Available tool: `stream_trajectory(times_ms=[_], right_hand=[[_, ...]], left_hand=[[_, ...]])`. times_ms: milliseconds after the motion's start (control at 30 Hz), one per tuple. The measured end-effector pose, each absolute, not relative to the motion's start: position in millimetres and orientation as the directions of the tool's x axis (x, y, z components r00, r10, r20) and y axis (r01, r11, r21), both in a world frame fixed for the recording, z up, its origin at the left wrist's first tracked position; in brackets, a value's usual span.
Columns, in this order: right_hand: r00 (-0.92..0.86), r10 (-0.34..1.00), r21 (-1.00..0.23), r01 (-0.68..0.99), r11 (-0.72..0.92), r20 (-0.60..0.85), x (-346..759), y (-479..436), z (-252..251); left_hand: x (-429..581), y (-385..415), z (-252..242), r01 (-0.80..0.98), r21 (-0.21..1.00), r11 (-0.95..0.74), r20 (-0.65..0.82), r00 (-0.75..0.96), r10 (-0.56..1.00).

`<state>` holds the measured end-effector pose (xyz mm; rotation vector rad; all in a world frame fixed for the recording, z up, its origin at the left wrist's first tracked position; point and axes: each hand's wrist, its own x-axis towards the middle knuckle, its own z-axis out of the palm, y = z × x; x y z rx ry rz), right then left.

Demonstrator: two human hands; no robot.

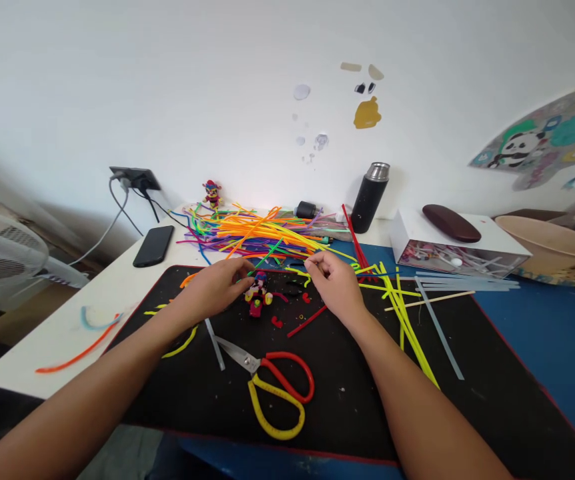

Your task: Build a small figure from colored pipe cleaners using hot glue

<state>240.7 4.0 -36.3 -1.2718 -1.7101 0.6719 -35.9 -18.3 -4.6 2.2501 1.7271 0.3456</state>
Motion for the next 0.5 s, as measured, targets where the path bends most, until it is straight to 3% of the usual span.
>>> stream_trajectory(times_ms=[167,333,500], right_hand=[[-0.090,0.937,-0.817,0.467,0.339,0.337,241,4,-36],[-0.103,0.938,-0.824,0.453,0.339,0.330,241,3,-35],[-0.118,0.936,-0.800,0.491,0.345,0.331,240,1,-34]], left_hand=[[-35,15,-13,0.856,0.268,-0.441,0.023,0.452,0.892],[-35,29,-7,0.720,0.161,-0.675,-0.092,0.692,0.716],[-31,35,1,0.647,0.221,-0.729,-0.146,0.761,0.631]])
